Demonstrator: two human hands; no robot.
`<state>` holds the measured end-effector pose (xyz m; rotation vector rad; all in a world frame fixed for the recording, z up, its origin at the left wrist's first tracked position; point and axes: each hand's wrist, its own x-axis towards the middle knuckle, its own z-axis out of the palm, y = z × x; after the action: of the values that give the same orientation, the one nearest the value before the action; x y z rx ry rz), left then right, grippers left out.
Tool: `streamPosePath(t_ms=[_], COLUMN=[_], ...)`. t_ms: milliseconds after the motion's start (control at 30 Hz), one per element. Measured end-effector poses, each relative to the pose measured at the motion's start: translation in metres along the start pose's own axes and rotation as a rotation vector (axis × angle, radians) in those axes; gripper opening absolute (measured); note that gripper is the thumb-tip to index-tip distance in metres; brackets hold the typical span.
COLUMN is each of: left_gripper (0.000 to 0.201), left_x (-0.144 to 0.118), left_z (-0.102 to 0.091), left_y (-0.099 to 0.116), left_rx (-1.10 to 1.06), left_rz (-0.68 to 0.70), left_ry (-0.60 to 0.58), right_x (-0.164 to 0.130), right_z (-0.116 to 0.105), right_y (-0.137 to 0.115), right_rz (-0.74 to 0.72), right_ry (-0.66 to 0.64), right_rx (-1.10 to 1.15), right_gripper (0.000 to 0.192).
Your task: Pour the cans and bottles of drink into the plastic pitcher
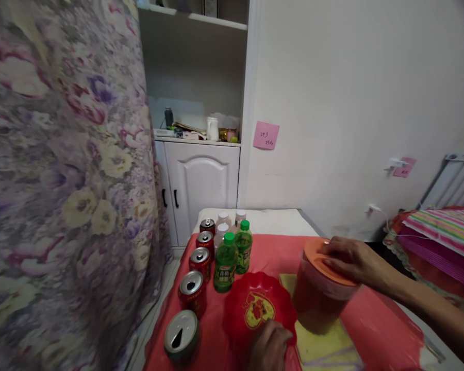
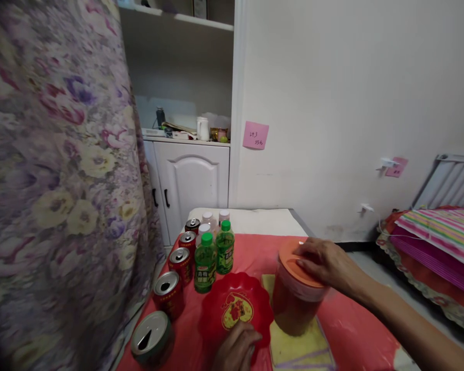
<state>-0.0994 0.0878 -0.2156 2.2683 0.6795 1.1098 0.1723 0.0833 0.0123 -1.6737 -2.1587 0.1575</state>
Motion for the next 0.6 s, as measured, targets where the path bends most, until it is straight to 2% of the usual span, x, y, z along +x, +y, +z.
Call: streamPosePath(t_ms=[100,167,367,500,600], left_gripper=[0.031,0.031,0.03,0.035,0.034], left_x=[-0.001,-0.003,-0.004,-0.002,-0.001], left_z=[0.011,0.016,0.005,-0.004,-0.005], left_y=[-0.005,-0.007,-0.001,0.003,0.004], left_rx=[0.037,0.046,-0.051,-0.067,-0.075], left_rz=[0.044,0.058,0.028,0.015,0.003], left_ry=[0.109,0.132,0.07,-0.025,-0.016], right_x=[0.0,0.0,0.001,0.001,0.0], right_z=[0.002,0.002,0.005,0.004,0.003], right_y=[0.0,0.001,0.003,0.0,0.0], right_rz=[0.047,0.059,0.04,0.04,0.04], right_ry=[0.0,-0.012,-0.002,0.008,-0.011], right_rx=[0.039,0.054,0.049,0.078,0.094], right_gripper=[0.027,0.028,0.029,0.03,0.029])
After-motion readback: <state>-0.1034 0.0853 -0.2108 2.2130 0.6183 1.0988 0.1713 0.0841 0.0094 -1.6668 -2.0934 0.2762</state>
